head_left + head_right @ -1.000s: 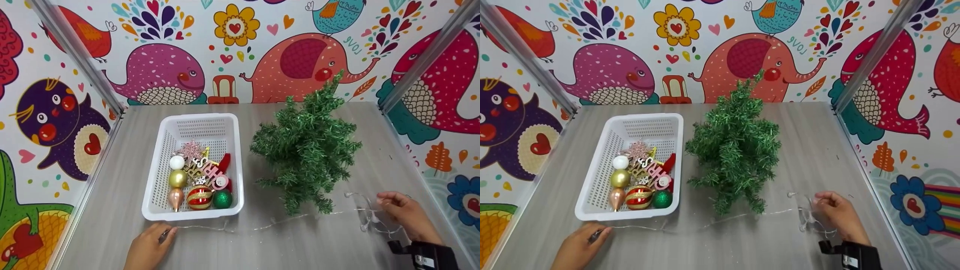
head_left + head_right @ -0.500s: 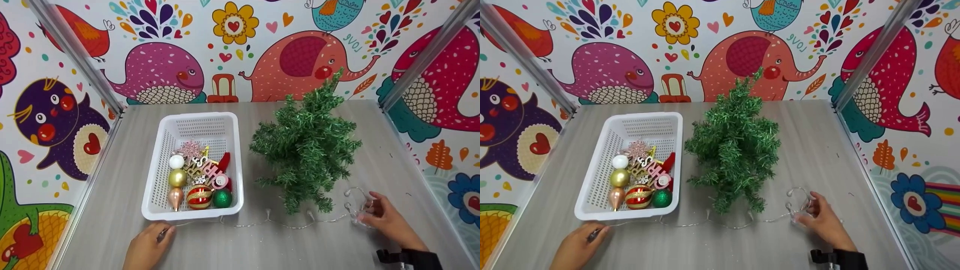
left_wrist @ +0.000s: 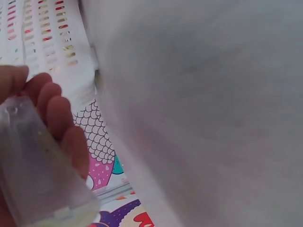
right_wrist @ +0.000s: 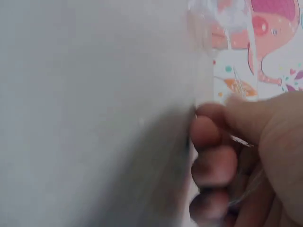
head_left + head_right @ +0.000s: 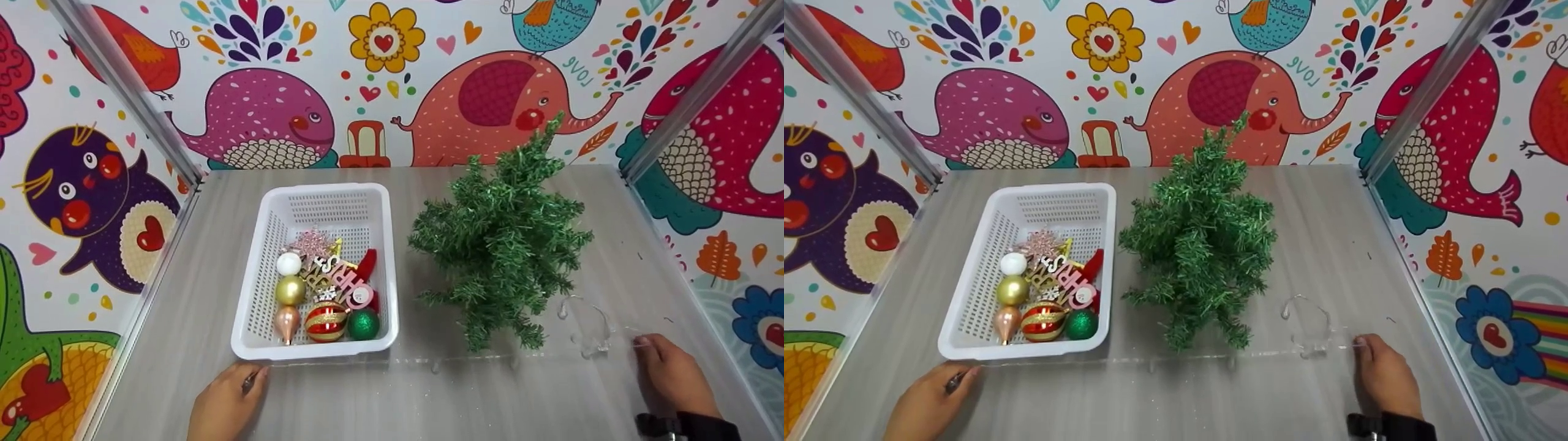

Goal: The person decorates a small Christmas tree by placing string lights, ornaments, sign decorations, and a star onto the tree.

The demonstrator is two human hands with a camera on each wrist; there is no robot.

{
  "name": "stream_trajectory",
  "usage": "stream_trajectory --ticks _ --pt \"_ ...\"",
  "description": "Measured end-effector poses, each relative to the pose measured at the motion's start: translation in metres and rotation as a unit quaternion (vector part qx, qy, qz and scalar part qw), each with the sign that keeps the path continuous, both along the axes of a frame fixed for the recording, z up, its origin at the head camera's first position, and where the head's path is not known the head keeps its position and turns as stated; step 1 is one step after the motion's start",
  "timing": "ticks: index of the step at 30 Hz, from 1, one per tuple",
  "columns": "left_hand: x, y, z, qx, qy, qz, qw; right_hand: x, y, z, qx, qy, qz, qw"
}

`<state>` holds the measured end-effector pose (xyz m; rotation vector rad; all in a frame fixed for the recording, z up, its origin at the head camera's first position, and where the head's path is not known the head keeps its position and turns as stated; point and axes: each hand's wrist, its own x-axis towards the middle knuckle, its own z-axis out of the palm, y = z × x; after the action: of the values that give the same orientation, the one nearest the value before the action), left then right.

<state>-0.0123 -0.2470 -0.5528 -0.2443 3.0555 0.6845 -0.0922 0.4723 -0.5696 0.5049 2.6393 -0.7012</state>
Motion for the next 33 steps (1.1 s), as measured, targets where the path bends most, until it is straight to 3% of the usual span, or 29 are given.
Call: stream_trajectory --ticks 2,6,10,13,15,17,18,19,20,21,23,25,26,28,30,31,33 --pt "-0.001 0.001 0.0 0.002 -0.006 0.002 1.0 -0.001 0.005 -0.001 0.003 -0.005 -0.017 0.9998" --pt "0.0 0.006 0.001 0.01 0.009 -0.005 0.9999 -0.003 0.012 -0.003 0.022 0.004 0.0 0.9997" --pt "0.005 0.017 0.005 0.037 0.057 -0.038 0.997 -0.002 0.014 0.005 -0.005 -0.031 0.03 0.9991" --pt "0.008 0.03 0.017 0.068 0.091 -0.069 0.9911 0.005 0.002 0.024 -0.008 -0.044 0.049 0.9978" --pt "0.009 0.042 0.03 0.081 0.112 -0.094 0.9859 0.011 -0.016 0.044 0.011 -0.015 0.058 0.9981" --pt "0.009 0.054 0.044 0.09 0.152 -0.135 0.9749 0.021 -0.044 0.064 0.039 0.066 0.072 0.9944" --pt "0.009 0.061 0.05 0.087 0.181 -0.164 0.9657 0.026 -0.059 0.073 0.04 0.128 0.081 0.9877" --pt "0.008 0.067 0.058 0.084 0.205 -0.194 0.9558 0.031 -0.076 0.081 0.032 0.195 0.095 0.9757" --pt "0.006 0.074 0.066 0.086 0.232 -0.226 0.9423 0.037 -0.092 0.088 0.013 0.267 0.12 0.956" --pt "0.003 0.082 0.073 0.09 0.256 -0.26 0.9269 0.043 -0.11 0.093 -0.01 0.329 0.153 0.9319" --pt "-0.002 0.098 0.088 0.101 0.293 -0.326 0.893 0.051 -0.145 0.099 -0.078 0.432 0.233 0.8677" --pt "-0.009 0.117 0.101 0.113 0.321 -0.389 0.8559 0.056 -0.177 0.101 -0.165 0.478 0.314 0.8037" --pt "-0.012 0.127 0.107 0.118 0.337 -0.418 0.8355 0.057 -0.193 0.101 -0.21 0.482 0.349 0.7755" --pt "-0.018 0.149 0.118 0.114 0.36 -0.463 0.802 0.058 -0.223 0.097 -0.291 0.476 0.403 0.7254" --pt "-0.024 0.169 0.124 0.098 0.388 -0.496 0.7706 0.061 -0.247 0.09 -0.368 0.438 0.434 0.6962" --pt "-0.027 0.177 0.126 0.091 0.399 -0.507 0.7585 0.062 -0.258 0.085 -0.403 0.412 0.436 0.6915" --pt "-0.031 0.192 0.127 0.077 0.41 -0.517 0.747 0.065 -0.275 0.074 -0.46 0.373 0.429 0.6823"
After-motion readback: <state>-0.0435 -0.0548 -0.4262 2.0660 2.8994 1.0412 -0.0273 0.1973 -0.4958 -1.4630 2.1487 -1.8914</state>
